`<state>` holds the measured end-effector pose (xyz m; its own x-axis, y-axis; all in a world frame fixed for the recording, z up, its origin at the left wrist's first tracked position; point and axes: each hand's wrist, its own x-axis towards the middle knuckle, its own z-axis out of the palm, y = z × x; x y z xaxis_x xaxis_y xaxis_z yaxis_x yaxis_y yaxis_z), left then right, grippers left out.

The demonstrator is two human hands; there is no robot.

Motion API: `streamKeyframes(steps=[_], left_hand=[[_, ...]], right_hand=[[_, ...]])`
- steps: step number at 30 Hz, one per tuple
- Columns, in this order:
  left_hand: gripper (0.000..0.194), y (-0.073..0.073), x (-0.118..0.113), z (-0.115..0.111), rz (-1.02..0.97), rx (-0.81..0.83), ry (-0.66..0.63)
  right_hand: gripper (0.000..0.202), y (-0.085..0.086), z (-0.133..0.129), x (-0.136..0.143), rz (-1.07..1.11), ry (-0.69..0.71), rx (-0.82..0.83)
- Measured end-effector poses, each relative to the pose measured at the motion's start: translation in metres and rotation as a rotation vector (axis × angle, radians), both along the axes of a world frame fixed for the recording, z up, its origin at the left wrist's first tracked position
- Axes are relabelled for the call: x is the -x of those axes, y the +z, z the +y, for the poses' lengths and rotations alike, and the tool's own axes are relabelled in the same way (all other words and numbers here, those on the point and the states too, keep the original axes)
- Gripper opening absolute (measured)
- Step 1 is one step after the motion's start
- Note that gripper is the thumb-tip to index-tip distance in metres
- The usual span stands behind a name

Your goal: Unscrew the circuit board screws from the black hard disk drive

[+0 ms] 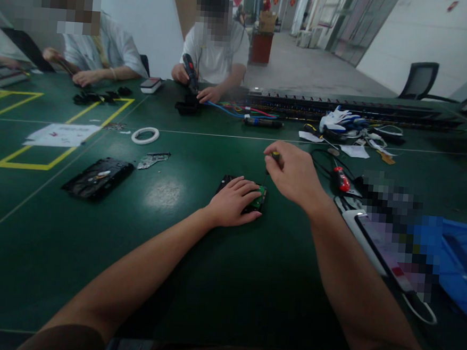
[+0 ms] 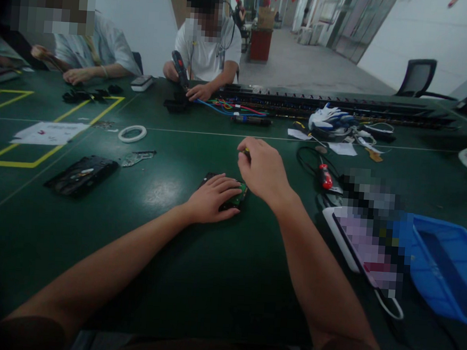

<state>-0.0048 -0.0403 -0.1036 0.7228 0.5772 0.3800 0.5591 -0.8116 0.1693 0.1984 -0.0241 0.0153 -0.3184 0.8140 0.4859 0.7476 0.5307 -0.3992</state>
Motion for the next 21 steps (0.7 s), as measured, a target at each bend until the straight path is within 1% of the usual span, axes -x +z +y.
streamKeyframes(steps=[5, 8, 11, 15, 18, 21], left_hand=[[0.059, -0.0003, -0.0003, -0.0002, 0.000, 0.001, 0.002], [0.058, -0.0003, -0.0005, -0.0002, -0.004, -0.001, 0.004], [0.058, -0.0001, -0.0003, -0.0001, 0.000, -0.002, -0.001], [0.059, -0.0001, 0.0001, 0.0001, 0.007, -0.010, 0.001], [0.059, -0.0005, 0.0003, 0.0002, 0.004, -0.014, 0.000], [0.060, -0.0007, 0.0003, 0.0001, 0.001, -0.012, -0.002]], right_hand=[[0.017, -0.0007, 0.0014, -0.0008, -0.023, -0.029, -0.026], [0.016, -0.0015, 0.0041, -0.0031, -0.013, -0.005, -0.039], [0.025, -0.0023, 0.0049, -0.0040, 0.009, 0.002, -0.040], [0.030, -0.0021, 0.0021, -0.0021, -0.019, -0.038, -0.030], [0.026, -0.0016, 0.0005, -0.0002, -0.063, -0.091, -0.054], [0.021, -0.0018, 0.0013, 0.0006, -0.053, -0.159, -0.069]])
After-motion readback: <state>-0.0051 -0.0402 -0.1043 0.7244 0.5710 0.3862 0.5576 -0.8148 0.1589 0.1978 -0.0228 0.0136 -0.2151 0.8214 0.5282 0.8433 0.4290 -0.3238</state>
